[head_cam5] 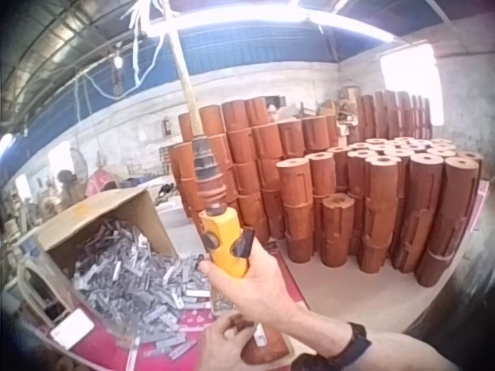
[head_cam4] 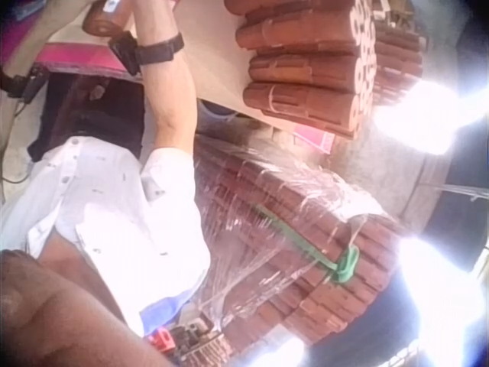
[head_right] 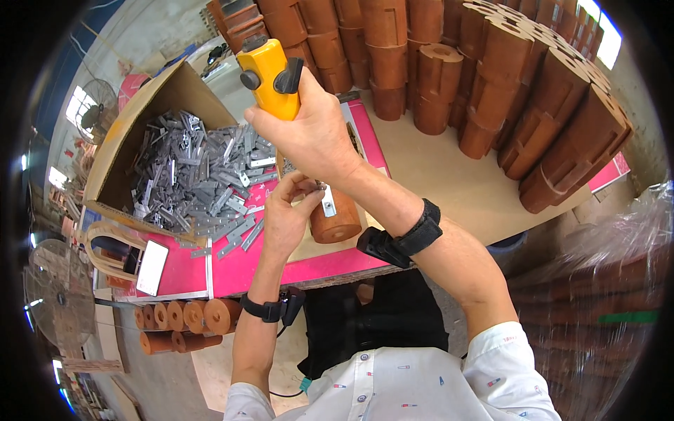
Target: The worker is attaching metal brackets to cylindrical wooden components using a pneumatic screwdriver.
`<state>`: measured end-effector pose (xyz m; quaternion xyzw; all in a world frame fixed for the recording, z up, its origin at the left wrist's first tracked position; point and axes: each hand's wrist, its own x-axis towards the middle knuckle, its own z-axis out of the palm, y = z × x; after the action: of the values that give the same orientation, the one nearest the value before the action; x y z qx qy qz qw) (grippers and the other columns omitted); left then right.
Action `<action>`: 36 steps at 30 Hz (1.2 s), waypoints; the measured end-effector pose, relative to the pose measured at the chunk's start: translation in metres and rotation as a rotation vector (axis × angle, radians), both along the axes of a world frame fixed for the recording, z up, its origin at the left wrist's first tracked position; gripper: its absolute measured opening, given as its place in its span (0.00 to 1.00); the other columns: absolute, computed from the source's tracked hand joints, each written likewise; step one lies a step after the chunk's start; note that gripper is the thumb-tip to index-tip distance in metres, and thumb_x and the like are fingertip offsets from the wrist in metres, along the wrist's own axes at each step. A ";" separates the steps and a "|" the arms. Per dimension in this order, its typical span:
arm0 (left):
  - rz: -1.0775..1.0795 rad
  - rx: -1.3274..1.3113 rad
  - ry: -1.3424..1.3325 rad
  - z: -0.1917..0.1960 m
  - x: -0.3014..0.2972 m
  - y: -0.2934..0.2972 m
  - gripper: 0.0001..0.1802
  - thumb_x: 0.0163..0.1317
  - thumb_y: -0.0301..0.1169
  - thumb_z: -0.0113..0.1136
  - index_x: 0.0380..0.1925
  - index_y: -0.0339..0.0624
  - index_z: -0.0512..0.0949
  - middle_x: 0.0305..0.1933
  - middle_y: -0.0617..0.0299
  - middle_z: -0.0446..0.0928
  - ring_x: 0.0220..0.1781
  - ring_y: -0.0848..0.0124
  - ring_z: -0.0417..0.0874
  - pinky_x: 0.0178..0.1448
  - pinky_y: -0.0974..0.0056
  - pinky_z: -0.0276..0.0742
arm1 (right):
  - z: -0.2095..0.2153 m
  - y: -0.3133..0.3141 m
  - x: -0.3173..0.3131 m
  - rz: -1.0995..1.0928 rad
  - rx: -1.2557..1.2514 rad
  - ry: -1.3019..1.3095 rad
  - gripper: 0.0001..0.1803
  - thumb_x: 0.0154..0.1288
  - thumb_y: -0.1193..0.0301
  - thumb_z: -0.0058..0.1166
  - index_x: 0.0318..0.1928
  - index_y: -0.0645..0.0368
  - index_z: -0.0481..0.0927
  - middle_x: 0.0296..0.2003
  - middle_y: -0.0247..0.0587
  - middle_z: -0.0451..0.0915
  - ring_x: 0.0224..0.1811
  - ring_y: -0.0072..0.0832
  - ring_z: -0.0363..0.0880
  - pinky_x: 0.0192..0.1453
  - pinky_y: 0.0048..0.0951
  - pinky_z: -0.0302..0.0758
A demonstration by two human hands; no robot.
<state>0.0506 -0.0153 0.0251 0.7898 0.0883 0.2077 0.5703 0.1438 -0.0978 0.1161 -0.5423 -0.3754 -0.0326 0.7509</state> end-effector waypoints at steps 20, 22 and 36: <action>0.013 0.013 -0.051 -0.017 0.022 0.015 0.13 0.54 0.19 0.63 0.41 0.33 0.80 0.38 0.55 0.81 0.41 0.69 0.85 0.47 0.66 0.79 | -0.018 0.017 0.018 -0.142 -0.047 -0.089 0.22 0.53 0.65 0.65 0.41 0.64 0.70 0.30 0.50 0.81 0.34 0.40 0.83 0.41 0.37 0.76; 0.016 0.007 -0.049 -0.018 0.022 0.016 0.13 0.54 0.19 0.63 0.41 0.33 0.80 0.38 0.55 0.81 0.41 0.69 0.85 0.47 0.67 0.79 | -0.019 0.016 0.018 -0.142 -0.041 -0.097 0.22 0.53 0.64 0.65 0.41 0.64 0.70 0.29 0.50 0.80 0.34 0.40 0.83 0.41 0.37 0.76; -0.004 0.148 0.155 -0.006 0.011 0.014 0.29 0.47 0.25 0.70 0.52 0.36 0.75 0.51 0.50 0.77 0.54 0.64 0.79 0.58 0.60 0.74 | -0.022 0.012 0.017 -0.137 -0.080 -0.112 0.23 0.54 0.65 0.64 0.43 0.63 0.67 0.31 0.52 0.79 0.35 0.45 0.81 0.42 0.39 0.75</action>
<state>0.0618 -0.0015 0.0195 0.8436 0.1149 0.1509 0.5023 0.1607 -0.0857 0.0939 -0.5936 -0.3796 -0.0992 0.7026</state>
